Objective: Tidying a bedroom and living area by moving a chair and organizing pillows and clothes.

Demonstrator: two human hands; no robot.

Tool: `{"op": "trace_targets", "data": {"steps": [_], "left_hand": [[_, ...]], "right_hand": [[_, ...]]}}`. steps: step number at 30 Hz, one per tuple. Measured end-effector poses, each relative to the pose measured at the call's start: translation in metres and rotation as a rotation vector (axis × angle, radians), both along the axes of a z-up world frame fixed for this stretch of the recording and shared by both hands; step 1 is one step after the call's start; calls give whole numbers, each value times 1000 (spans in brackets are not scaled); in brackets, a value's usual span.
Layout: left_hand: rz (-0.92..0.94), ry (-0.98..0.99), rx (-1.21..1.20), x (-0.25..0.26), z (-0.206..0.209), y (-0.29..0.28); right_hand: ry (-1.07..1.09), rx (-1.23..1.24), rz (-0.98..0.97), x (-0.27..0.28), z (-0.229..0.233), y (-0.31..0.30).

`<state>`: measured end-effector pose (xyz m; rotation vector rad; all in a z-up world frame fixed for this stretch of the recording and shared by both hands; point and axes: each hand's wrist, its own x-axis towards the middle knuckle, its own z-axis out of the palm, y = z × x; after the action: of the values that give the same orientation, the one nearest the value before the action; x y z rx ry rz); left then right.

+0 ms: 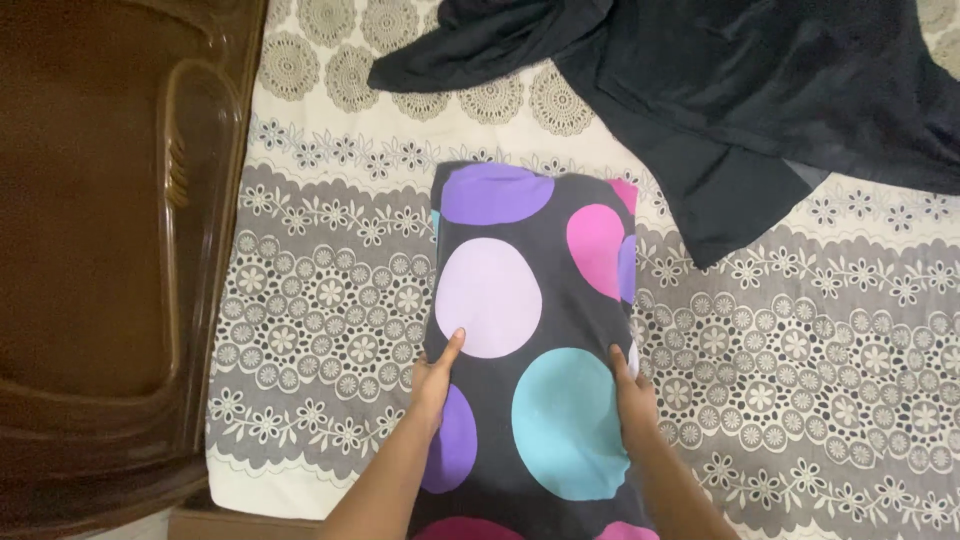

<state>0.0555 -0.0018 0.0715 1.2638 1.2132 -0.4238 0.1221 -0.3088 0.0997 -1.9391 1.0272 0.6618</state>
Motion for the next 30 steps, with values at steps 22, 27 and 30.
{"op": "trace_targets", "data": {"steps": [22,27,30], "left_hand": [[133,-376,69,-4,146,-54],[26,-432,92,12,174,-92],[-49,-466,99,19,198,-122]], "right_hand": [[-332,47,-300,-63,100,-69],[-433,29,-380,-80,124,-109],[-479,24,-444,-92,156,-132]]}}
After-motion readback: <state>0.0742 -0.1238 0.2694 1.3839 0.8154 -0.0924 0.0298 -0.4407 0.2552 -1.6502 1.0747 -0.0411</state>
